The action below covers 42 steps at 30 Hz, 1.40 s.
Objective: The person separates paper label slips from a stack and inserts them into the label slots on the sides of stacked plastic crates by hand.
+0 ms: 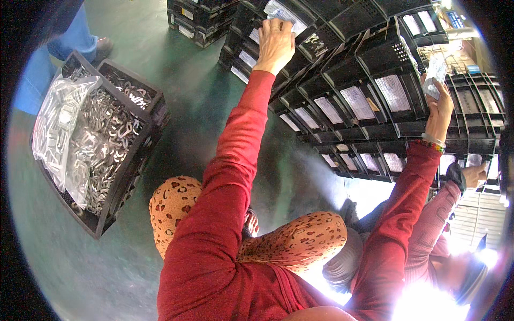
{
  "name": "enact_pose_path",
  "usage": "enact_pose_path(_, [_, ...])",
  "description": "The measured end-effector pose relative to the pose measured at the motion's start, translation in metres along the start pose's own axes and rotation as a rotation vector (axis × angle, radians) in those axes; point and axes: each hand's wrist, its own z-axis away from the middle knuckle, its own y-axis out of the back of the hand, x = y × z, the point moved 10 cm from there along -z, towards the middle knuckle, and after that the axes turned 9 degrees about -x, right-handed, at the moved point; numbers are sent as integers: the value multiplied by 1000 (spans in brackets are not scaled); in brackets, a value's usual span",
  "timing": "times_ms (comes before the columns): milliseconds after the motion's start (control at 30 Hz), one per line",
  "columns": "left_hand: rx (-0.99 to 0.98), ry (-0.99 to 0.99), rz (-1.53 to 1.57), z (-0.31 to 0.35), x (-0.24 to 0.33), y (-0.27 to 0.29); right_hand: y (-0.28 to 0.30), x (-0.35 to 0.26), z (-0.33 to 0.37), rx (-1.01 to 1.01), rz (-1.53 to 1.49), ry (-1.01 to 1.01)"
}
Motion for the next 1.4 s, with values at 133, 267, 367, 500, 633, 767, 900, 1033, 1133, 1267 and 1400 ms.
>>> enact_pose_path(133, [-26,-43,-8,-6,1,4,-5,-1,2,50,63,-33])
enact_pose_path(267, [-162,-58,80,-17,-8,1,6,-2,1,77,141,-28])
enact_pose_path(367, [-252,-139,176,-25,-15,3,19,2,-8,74,84,3])
enact_pose_path(500, [-335,-18,420,-23,-30,-5,11,4,-7,24,14,14])
enact_pose_path(633, [-107,-67,343,-21,-26,4,9,2,-9,13,65,4])
enact_pose_path(767, [-120,-87,215,-26,-20,10,8,0,-2,8,145,21])
enact_pose_path(900, [-166,-66,311,-32,-38,2,15,1,-5,69,132,27])
enact_pose_path(1033, [-162,-91,387,-35,-34,12,4,2,1,52,131,-36])
enact_pose_path(1133, [-139,-140,481,-37,-31,22,21,6,-14,13,96,-36])
enact_pose_path(1267, [-138,-44,539,-37,-24,31,17,5,-8,63,69,-27])
enact_pose_path(1400, [-12,128,542,-32,-23,38,12,1,-4,73,74,-13])
